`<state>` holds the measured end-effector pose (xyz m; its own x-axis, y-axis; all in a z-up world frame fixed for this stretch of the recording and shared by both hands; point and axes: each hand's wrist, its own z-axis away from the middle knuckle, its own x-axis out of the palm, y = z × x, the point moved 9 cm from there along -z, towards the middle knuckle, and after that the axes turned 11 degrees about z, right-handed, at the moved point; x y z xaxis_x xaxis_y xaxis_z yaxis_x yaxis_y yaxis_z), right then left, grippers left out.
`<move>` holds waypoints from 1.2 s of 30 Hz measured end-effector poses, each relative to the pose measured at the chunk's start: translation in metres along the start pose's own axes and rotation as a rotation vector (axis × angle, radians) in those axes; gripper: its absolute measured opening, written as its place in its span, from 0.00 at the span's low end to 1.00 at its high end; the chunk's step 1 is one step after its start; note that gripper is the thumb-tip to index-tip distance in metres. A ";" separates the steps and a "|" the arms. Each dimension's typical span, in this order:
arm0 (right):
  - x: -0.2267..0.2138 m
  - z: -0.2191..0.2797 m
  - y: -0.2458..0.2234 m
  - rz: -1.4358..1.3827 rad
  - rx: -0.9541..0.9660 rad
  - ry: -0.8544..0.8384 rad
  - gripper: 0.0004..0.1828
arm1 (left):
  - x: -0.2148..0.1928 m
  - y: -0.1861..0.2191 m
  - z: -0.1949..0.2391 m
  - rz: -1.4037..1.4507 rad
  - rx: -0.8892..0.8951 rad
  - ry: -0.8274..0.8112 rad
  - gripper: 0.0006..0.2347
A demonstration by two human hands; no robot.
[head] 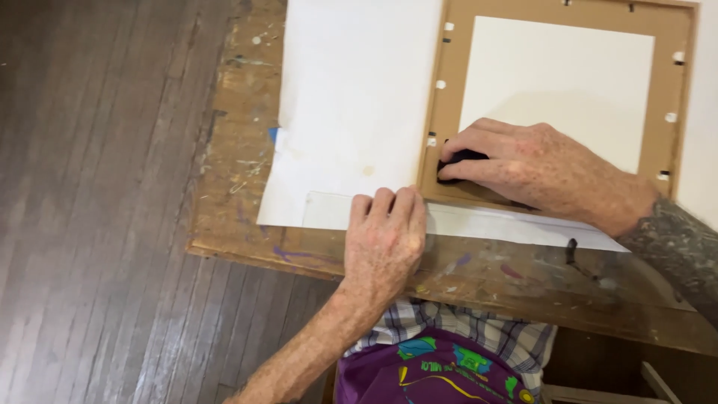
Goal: Applying water-activated paper tape to the back of a picture frame to seal the assembly.
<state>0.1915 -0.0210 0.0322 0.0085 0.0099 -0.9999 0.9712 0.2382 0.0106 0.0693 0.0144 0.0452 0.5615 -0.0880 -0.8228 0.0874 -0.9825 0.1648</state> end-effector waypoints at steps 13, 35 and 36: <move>0.000 0.071 0.004 -0.021 -0.051 -0.054 0.23 | 0.017 -0.002 0.007 -0.120 -0.017 -0.108 0.05; -0.003 0.228 0.073 0.236 0.351 -0.327 0.28 | -0.002 0.006 -0.013 -0.144 0.035 -0.097 0.05; -0.017 0.226 0.071 0.239 0.358 -0.330 0.28 | -0.001 0.007 -0.013 -0.138 0.040 -0.093 0.05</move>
<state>0.3140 -0.2235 0.0481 0.2577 -0.2959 -0.9198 0.9530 -0.0792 0.2925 0.0799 0.0102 0.0546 0.4673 0.0356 -0.8834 0.1248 -0.9918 0.0261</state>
